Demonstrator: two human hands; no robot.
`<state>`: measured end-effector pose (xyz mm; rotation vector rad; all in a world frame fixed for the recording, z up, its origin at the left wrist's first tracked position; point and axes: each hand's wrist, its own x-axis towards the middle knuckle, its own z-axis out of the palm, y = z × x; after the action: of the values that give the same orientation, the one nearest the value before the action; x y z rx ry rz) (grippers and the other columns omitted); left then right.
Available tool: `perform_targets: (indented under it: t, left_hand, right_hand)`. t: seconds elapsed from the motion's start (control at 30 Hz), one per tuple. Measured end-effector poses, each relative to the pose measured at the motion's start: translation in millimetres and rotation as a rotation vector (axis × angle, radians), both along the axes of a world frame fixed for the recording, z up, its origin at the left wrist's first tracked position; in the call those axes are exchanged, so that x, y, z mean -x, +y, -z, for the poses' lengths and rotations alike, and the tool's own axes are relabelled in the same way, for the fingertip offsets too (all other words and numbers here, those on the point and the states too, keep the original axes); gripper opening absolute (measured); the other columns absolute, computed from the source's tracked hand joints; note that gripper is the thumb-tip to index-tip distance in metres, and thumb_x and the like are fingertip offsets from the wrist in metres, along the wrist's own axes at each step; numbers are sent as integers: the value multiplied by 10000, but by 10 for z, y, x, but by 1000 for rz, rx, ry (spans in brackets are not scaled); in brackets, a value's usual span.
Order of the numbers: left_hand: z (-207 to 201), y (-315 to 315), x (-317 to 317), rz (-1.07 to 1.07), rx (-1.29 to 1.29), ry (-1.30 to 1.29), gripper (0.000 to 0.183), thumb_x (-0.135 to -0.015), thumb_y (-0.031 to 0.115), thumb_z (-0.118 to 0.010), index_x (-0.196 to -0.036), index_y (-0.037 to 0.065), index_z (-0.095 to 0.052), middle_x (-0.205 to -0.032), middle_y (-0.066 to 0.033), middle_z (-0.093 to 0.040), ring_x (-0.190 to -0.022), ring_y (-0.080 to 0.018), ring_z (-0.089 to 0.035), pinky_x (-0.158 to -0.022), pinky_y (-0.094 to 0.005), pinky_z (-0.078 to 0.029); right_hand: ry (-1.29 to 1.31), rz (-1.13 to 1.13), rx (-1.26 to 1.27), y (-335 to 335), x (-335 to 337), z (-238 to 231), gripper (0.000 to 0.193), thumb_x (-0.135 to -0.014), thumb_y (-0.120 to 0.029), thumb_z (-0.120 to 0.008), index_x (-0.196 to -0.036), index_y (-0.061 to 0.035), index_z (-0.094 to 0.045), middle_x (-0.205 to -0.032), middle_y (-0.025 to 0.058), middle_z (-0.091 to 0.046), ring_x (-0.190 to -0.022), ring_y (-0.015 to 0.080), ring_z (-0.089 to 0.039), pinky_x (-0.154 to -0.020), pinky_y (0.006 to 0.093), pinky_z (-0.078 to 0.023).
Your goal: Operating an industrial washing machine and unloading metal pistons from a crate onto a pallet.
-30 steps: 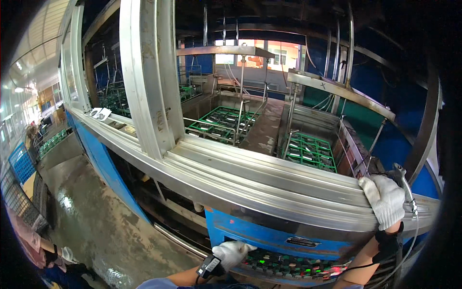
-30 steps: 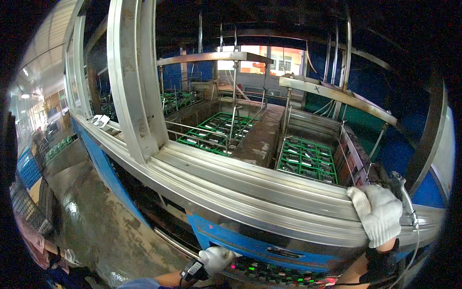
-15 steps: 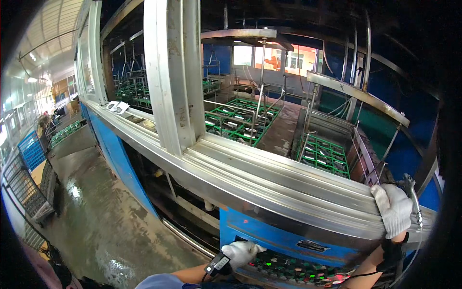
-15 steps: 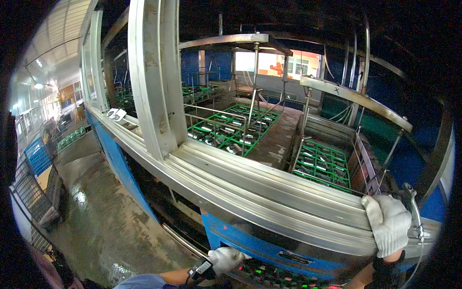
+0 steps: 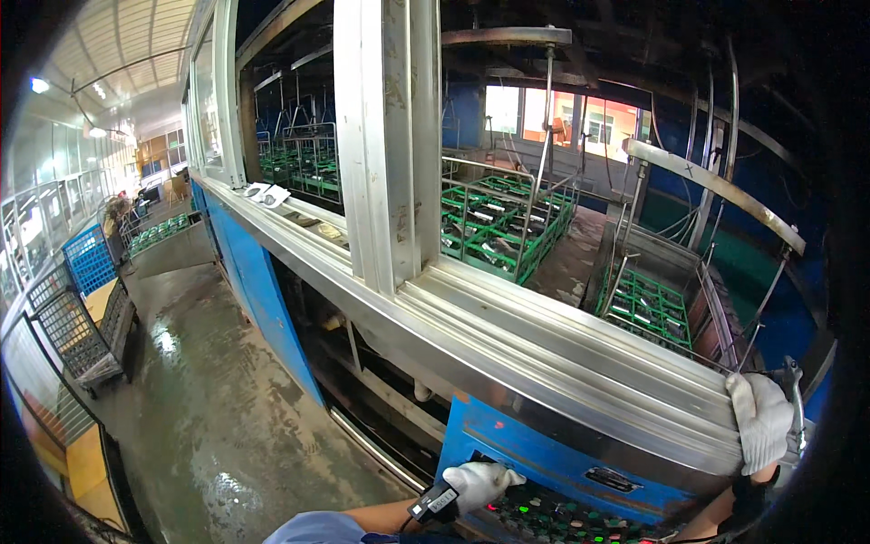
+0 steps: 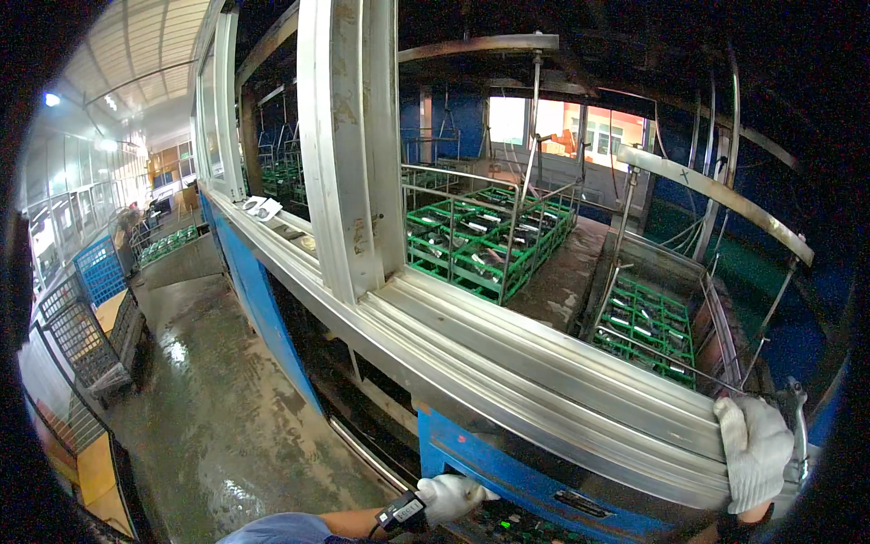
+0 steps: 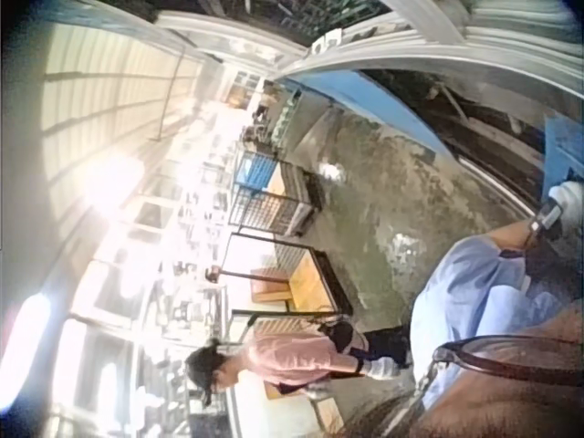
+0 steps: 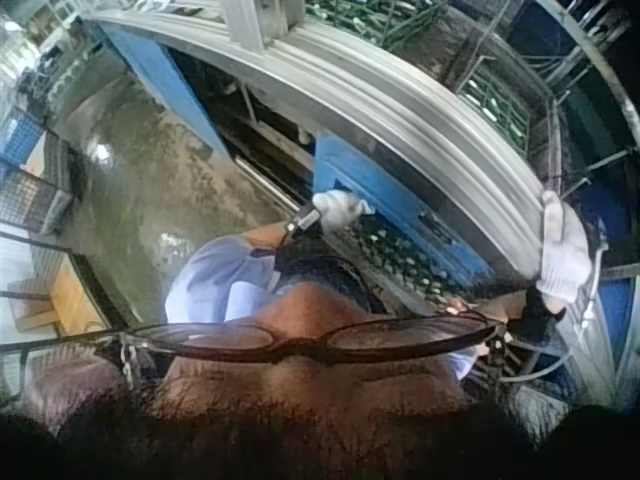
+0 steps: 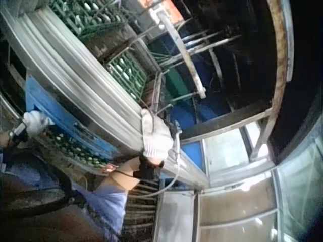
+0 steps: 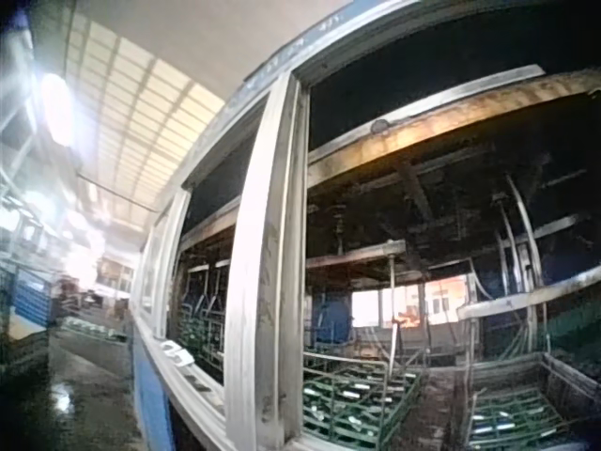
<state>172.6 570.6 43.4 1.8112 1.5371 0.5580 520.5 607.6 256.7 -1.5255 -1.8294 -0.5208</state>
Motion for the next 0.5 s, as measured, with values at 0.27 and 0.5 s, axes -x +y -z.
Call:
perform_targets:
  t: [0.27,0.5]
  left_hand:
    - [36,51,28,25,68,-40,378,-964,398,-430,-1054,114,-662,-1038,-149,-701,-981,-310,-671,-848,-420,-531]
    - [-73,38,43,35,149,54,408,-969,431,-422,-1065,111,-656,-1062,-167,-690,-999,-343,-660,-851,-426,-519]
  right_hand:
    - [65,17,26,57,-33,42,227,-878,-271,-681,-901,-46,-702,-850,172,-679,-823,340,-646,-781,411,-509]
    - [19,7,-9,57,4,36,237,-877,-284,-685,-887,-48,-703,-832,169,-679,-785,345,-645,-750,411,-513]
